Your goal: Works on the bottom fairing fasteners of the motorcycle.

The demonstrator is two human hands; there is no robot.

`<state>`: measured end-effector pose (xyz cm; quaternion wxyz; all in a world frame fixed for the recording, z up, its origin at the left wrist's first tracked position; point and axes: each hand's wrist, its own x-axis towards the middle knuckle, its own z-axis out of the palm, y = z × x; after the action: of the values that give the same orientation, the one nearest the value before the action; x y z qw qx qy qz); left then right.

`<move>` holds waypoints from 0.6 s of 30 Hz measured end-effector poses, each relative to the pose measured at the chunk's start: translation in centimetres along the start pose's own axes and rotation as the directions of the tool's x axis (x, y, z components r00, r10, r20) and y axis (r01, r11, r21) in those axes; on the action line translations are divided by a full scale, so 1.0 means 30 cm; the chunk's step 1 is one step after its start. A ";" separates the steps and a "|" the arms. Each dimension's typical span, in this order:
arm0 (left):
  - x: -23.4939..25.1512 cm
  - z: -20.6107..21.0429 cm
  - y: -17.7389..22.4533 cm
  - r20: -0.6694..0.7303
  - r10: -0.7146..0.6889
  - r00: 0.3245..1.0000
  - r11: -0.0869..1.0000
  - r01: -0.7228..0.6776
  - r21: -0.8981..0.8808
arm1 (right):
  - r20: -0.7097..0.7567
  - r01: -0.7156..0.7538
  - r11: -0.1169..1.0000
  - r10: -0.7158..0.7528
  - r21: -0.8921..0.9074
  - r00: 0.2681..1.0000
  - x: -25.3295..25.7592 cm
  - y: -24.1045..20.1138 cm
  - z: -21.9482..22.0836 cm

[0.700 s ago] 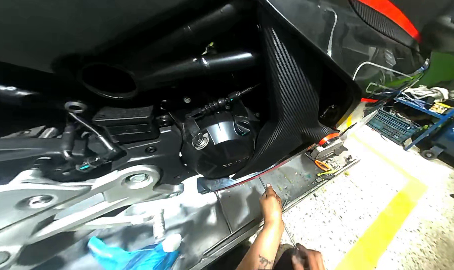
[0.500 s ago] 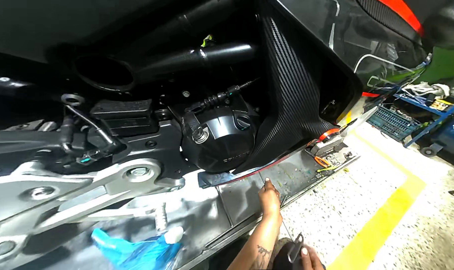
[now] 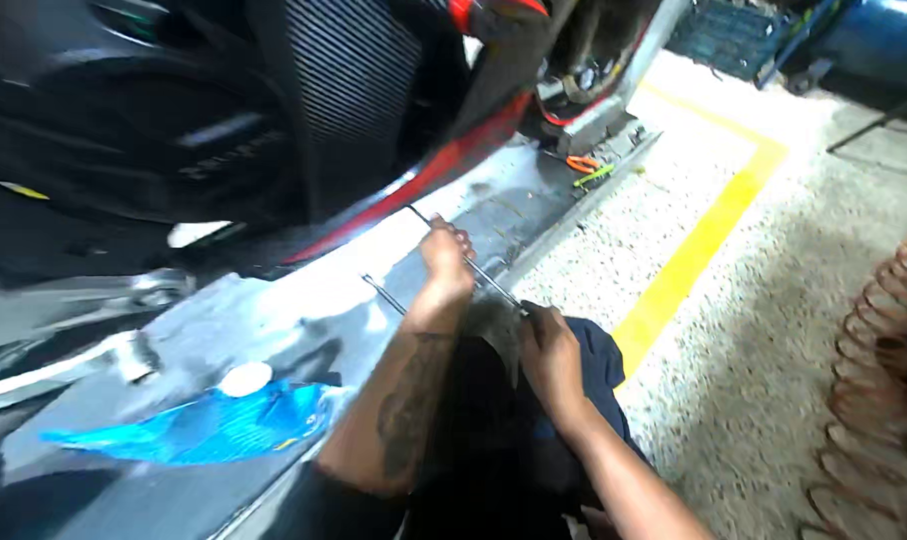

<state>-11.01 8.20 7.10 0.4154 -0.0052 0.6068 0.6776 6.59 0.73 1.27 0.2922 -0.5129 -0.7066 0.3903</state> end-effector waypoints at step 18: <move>-0.145 -0.172 -0.106 0.301 -0.021 0.954 0.825 -0.153 0.544 | 0.334 0.058 0.850 -0.267 0.523 0.904 0.005 0.117 -0.029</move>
<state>-8.91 1.26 5.38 0.4599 0.2389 0.7102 0.4765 9.01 1.68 -1.27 0.2993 -0.2669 -0.6664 0.6286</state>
